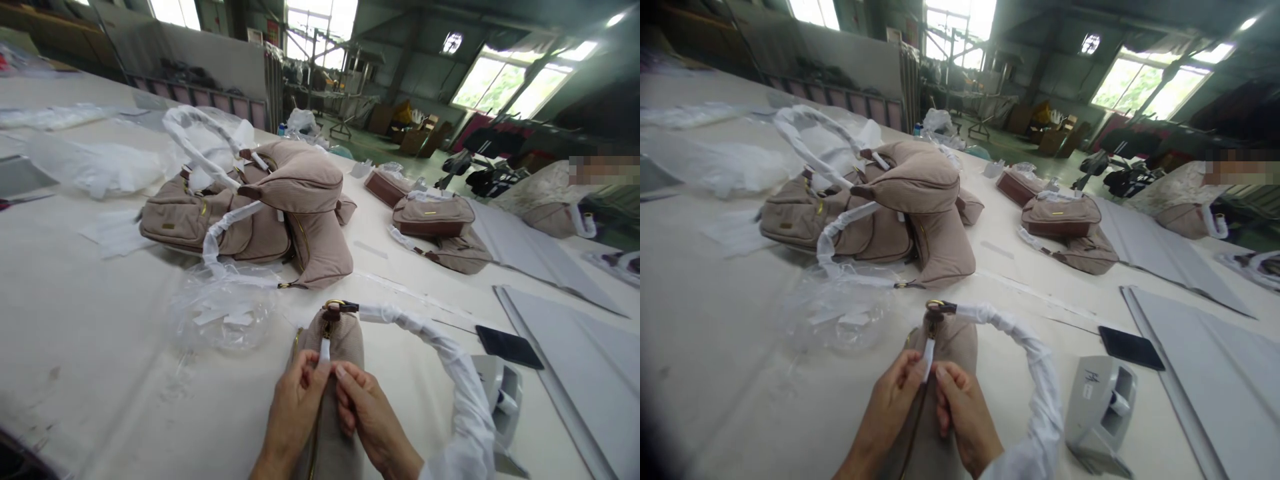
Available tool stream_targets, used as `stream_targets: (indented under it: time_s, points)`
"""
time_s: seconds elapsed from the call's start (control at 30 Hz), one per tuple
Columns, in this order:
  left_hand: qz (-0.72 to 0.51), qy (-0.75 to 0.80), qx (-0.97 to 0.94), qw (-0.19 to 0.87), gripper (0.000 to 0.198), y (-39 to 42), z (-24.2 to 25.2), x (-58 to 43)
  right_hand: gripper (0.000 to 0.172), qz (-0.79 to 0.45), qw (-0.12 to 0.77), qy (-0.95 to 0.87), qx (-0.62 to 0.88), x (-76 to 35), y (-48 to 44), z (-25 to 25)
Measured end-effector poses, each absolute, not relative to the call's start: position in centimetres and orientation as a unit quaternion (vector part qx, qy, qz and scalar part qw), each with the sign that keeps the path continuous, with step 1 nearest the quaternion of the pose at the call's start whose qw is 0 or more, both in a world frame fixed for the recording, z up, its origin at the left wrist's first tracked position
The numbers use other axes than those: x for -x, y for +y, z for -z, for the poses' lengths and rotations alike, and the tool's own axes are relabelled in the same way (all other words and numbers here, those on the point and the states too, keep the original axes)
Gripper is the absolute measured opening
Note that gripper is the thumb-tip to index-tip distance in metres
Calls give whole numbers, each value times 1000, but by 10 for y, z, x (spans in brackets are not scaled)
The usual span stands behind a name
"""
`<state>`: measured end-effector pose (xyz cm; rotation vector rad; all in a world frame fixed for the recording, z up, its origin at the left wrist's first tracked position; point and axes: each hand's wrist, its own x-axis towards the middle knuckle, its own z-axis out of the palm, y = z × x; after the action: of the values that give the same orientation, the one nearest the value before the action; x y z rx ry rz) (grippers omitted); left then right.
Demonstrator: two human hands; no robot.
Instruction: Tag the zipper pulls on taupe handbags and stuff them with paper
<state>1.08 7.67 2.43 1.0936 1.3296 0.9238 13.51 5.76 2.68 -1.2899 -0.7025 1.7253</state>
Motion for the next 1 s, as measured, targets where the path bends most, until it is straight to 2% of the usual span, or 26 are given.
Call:
stream_targets:
  time_s: [0.13,0.3,0.47,0.67,1.0]
  points:
    - [-420,553,-408,593,43,94,-20,-9,44,-680,414,-294,529,-135,57,-28]
    - [-413,522,-381,642,28,106,-17,-17,45,-635,381,-363,566,-133,60,-23]
    - [-442,513,-328,659,26,105,-16,-19,37,-566,379,-415,603,-128,63,-13]
    - [-457,503,-316,662,32,102,-11,-19,33,-555,381,-422,607,-126,62,-9]
    - [-470,528,-304,639,28,100,-10,-24,26,-560,388,-408,608,-125,60,-2]
